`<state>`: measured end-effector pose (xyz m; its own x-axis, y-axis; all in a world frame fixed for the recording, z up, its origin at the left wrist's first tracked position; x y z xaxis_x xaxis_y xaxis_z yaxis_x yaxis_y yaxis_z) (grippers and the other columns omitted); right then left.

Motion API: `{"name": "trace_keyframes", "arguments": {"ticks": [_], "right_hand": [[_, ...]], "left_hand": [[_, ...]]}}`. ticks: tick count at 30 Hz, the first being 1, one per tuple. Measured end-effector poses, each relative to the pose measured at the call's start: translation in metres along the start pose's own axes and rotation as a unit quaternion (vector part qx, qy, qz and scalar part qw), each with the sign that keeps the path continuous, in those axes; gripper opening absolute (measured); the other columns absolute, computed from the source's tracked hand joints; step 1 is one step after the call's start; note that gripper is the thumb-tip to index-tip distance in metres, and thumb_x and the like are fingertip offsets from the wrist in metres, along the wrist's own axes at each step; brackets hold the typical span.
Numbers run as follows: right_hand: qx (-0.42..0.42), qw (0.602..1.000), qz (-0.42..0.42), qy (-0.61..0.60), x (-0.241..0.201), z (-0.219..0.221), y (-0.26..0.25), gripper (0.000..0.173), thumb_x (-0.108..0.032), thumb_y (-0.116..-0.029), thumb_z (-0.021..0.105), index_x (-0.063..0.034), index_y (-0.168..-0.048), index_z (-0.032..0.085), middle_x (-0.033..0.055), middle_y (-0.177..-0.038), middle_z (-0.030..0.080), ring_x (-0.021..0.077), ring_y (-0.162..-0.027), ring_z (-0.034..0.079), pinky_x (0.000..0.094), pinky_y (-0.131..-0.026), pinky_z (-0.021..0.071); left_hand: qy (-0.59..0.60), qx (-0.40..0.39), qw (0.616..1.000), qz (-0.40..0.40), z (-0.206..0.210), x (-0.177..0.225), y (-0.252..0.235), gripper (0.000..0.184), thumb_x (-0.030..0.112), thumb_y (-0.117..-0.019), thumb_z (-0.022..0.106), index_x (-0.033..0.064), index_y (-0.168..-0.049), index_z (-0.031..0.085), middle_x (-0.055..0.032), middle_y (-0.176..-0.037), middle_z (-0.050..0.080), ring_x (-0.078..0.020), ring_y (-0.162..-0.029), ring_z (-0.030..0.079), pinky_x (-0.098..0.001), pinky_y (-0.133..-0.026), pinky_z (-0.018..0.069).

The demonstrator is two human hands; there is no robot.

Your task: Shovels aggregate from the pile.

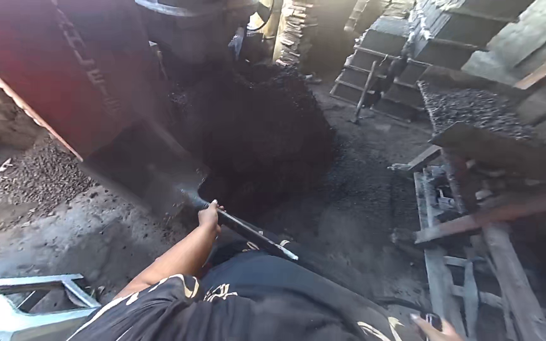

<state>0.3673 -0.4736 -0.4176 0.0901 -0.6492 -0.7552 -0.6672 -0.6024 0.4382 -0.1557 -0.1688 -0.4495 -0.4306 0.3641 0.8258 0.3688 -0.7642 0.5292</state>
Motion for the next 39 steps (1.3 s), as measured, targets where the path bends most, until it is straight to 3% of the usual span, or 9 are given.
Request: {"name": "trace_keyframes", "arguments": {"ticks": [3,7,10,12,17,26,33,39], "right_hand": [[0.015,0.999,-0.033,-0.014,-0.006,-0.015,-0.030,0.043,-0.007,-0.0983,0.064,0.0066,-0.135,0.046,0.0067,-0.090,0.059,0.0069,-0.064,0.060,0.0252,-0.063,0.0552],[0.035,0.993,-0.115,-0.004,-0.036,-0.024,-0.051,0.055,-0.011,-0.0968,0.068,0.0051,-0.144,0.044,0.0192,-0.111,0.063,0.0168,-0.079,0.065,0.0368,-0.073,0.0580],[0.022,0.995,-0.076,0.058,-0.037,-0.006,-0.056,0.056,-0.015,-0.1005,0.066,0.0039,-0.148,0.042,0.0285,-0.118,0.063,0.0314,-0.086,0.067,0.0503,-0.078,0.0568],[-0.005,0.995,-0.024,0.095,-0.021,0.013,-0.061,0.055,-0.020,-0.1048,0.060,0.0007,-0.152,0.040,0.0297,-0.120,0.062,0.0356,-0.087,0.068,0.0535,-0.079,0.0565],[-0.013,0.995,0.039,0.086,0.005,0.038,-0.078,0.048,-0.023,-0.1066,0.058,-0.0015,-0.148,0.046,0.0289,-0.117,0.062,0.0326,-0.082,0.065,0.0502,-0.074,0.0547],[0.012,0.999,0.020,0.048,0.008,0.039,-0.081,0.048,-0.024,-0.1060,0.059,-0.0013,-0.146,0.048,0.0270,-0.111,0.062,0.0294,-0.074,0.061,0.0487,-0.068,0.0528],[0.022,1.000,-0.002,0.014,0.014,0.033,-0.072,0.051,-0.021,-0.1055,0.060,-0.0018,-0.150,0.044,0.0271,-0.116,0.061,0.0278,-0.074,0.060,0.0475,-0.067,0.0528],[0.039,0.999,-0.003,-0.006,0.021,0.033,-0.069,0.048,-0.024,-0.1062,0.059,-0.0025,-0.147,0.046,0.0240,-0.108,0.061,0.0246,-0.068,0.058,0.0444,-0.063,0.0514]], "left_hand": [[-0.073,0.018,0.997,-0.022,-0.028,-0.036,-0.010,0.037,0.029,-0.1101,0.049,-0.0047,-0.118,0.060,-0.0140,-0.104,0.066,-0.0223,-0.092,0.064,-0.0422,-0.085,0.0533],[-0.074,0.034,0.996,-0.043,-0.040,-0.044,-0.016,0.038,0.032,-0.1106,0.048,-0.0040,-0.115,0.061,-0.0143,-0.103,0.066,-0.0228,-0.092,0.063,-0.0438,-0.085,0.0522],[-0.061,0.038,0.997,-0.036,-0.047,-0.041,-0.020,0.037,0.031,-0.1103,0.049,-0.0044,-0.113,0.061,-0.0143,-0.099,0.067,-0.0224,-0.088,0.064,-0.0427,-0.081,0.0532],[-0.071,0.031,0.997,-0.025,-0.053,-0.040,-0.024,0.037,0.029,-0.1093,0.052,-0.0059,-0.118,0.059,-0.0160,-0.102,0.067,-0.0232,-0.090,0.064,-0.0428,-0.082,0.0538],[-0.126,0.029,0.991,-0.014,-0.064,-0.035,-0.036,0.049,0.032,-0.1067,0.058,-0.0088,-0.132,0.053,-0.0216,-0.118,0.067,-0.0289,-0.106,0.067,-0.0470,-0.092,0.0543],[-0.024,0.003,0.999,-0.023,-0.069,-0.039,-0.032,0.033,0.025,-0.1082,0.054,-0.0042,-0.125,0.054,-0.0156,-0.098,0.069,-0.0204,-0.084,0.068,-0.0369,-0.075,0.0577],[-0.005,-0.011,0.999,-0.033,-0.065,-0.040,-0.028,0.031,0.023,-0.1087,0.053,-0.0038,-0.124,0.052,-0.0149,-0.096,0.067,-0.0194,-0.081,0.067,-0.0356,-0.073,0.0572],[0.013,-0.017,0.999,-0.029,-0.065,-0.042,-0.031,0.025,0.021,-0.1088,0.052,-0.0025,-0.117,0.053,-0.0129,-0.092,0.067,-0.0186,-0.078,0.068,-0.0347,-0.071,0.0580]]}}
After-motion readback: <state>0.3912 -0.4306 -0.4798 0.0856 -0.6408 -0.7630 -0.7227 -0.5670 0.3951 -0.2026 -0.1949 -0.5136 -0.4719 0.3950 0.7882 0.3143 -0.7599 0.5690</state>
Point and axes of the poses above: each hand's wrist, its own y-axis away from the middle knuckle, its own z-axis out of the palm, x = y × z, the point moved 6 cm from there along -y, towards the middle knuckle
